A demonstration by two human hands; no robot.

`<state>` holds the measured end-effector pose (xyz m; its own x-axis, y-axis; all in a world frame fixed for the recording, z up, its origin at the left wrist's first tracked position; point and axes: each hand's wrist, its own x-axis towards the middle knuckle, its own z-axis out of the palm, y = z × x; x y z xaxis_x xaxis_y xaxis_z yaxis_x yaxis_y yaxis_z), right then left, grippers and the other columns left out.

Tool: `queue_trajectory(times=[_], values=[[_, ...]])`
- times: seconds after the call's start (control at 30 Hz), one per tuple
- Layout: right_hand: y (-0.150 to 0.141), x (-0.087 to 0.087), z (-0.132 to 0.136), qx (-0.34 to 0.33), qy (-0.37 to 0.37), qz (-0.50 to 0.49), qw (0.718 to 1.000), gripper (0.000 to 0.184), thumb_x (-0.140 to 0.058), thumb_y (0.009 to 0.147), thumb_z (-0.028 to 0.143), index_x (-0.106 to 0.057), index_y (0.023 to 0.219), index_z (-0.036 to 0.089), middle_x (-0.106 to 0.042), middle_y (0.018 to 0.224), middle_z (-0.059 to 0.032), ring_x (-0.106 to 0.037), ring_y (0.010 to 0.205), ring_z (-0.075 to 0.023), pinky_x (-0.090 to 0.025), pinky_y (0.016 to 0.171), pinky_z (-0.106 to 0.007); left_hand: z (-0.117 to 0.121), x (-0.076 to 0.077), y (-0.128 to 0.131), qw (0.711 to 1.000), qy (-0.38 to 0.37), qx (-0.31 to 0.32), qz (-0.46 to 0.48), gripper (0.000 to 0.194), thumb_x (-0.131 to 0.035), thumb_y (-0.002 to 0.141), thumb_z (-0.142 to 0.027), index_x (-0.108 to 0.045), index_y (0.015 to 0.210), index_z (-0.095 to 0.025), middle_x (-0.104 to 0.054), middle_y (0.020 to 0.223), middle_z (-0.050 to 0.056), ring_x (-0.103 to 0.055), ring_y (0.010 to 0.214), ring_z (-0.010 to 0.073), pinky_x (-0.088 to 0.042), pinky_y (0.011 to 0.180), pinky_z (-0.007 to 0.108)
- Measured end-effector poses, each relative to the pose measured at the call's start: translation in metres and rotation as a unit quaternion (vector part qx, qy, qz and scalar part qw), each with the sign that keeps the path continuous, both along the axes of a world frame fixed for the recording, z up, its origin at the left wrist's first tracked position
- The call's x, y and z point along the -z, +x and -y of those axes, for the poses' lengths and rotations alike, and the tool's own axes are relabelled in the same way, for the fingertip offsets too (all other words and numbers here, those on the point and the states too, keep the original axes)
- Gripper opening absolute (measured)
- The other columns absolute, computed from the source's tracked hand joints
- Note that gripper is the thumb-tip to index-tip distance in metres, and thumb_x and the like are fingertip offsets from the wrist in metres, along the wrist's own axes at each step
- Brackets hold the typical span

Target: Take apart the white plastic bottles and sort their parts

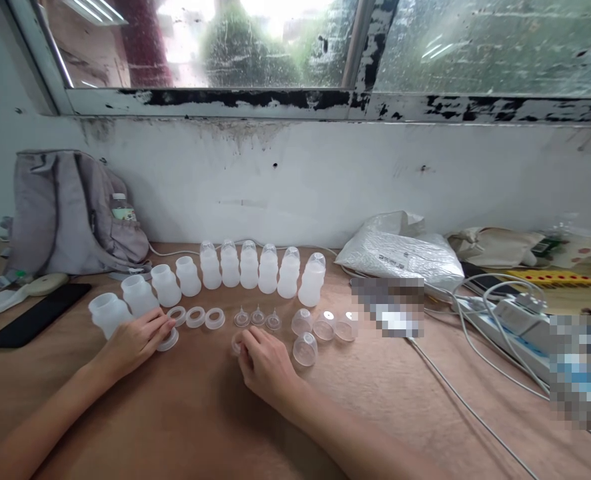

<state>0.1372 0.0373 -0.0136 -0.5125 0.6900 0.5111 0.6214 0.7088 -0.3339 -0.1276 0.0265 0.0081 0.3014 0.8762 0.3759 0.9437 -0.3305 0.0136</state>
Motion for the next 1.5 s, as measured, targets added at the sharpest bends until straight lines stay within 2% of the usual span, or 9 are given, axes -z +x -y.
queue_trajectory(times=[0.2,0.6,0.87,1.07,1.2,1.37,1.5], values=[[-0.002,0.002,-0.004,0.025,0.009,0.045,0.999,0.014,-0.039,0.075,0.008,-0.047,0.078,0.019,-0.051,0.075,-0.0034,-0.046,0.067,-0.0153,-0.035,0.06,-0.025,0.001,0.003,0.003,1.0,0.005,0.027,0.007,0.034,-0.026,0.09,-0.032,-0.054,0.077,-0.018,-0.054,0.079,0.001,-0.054,0.061,0.009,-0.035,0.052,0.019],[-0.005,0.002,0.001,0.051,0.025,0.09,0.994,0.023,-0.041,0.074,0.008,-0.051,0.091,0.02,-0.05,0.084,-0.0058,-0.045,0.076,-0.0183,-0.035,0.067,-0.03,-0.002,0.008,0.002,0.999,0.004,0.033,-0.011,0.03,-0.03,0.088,-0.032,-0.052,0.073,-0.018,-0.054,0.071,0.001,-0.053,0.06,0.0105,-0.035,0.051,0.02],[-0.005,0.002,0.0,0.043,0.017,0.074,0.996,0.025,-0.041,0.073,0.006,-0.053,0.089,0.02,-0.048,0.085,-0.0057,-0.046,0.076,-0.0171,-0.037,0.067,-0.029,-0.004,0.01,0.004,0.999,0.044,0.016,-0.013,0.03,-0.031,0.088,-0.031,-0.051,0.072,-0.017,-0.054,0.072,0.001,-0.05,0.057,0.0099,-0.034,0.049,0.021],[-0.004,0.003,0.0,0.048,0.025,0.052,0.997,0.023,-0.041,0.074,0.006,-0.053,0.088,0.02,-0.048,0.083,-0.0056,-0.045,0.074,-0.0165,-0.037,0.067,-0.028,-0.003,0.014,0.014,0.992,0.115,0.045,0.028,0.022,-0.036,0.086,-0.026,-0.053,0.073,-0.017,-0.055,0.074,0.003,-0.051,0.069,0.0134,-0.039,0.064,0.024],[-0.003,0.004,0.002,0.042,0.05,0.04,0.997,0.023,-0.04,0.075,0.006,-0.053,0.089,0.018,-0.048,0.083,-0.0056,-0.045,0.073,-0.0161,-0.037,0.067,-0.027,-0.015,0.001,0.029,0.988,0.15,0.033,0.01,0.018,-0.039,0.084,-0.025,-0.054,0.088,-0.017,-0.054,0.091,0.007,-0.051,0.082,0.0187,-0.038,0.074,0.031],[-0.003,0.004,0.006,0.011,0.092,0.044,0.995,0.021,-0.041,0.074,0.006,-0.052,0.086,0.017,-0.049,0.08,-0.005,-0.045,0.071,-0.0152,-0.037,0.064,-0.025,-0.056,-0.029,0.055,0.975,0.197,-0.094,0.034,0.031,-0.045,0.078,-0.027,-0.05,0.107,-0.016,-0.048,0.108,0.013,-0.047,0.097,0.0269,-0.035,0.079,0.038],[-0.003,0.006,0.01,0.026,0.095,0.034,0.995,0.02,-0.041,0.073,0.006,-0.053,0.084,0.018,-0.049,0.08,-0.0046,-0.046,0.069,-0.0146,-0.038,0.063,-0.024,-0.088,-0.043,0.073,0.96,0.227,-0.156,0.055,0.046,-0.047,0.076,-0.026,-0.042,0.12,-0.017,-0.04,0.123,0.016,-0.04,0.108,0.0305,-0.023,0.09,0.047]])
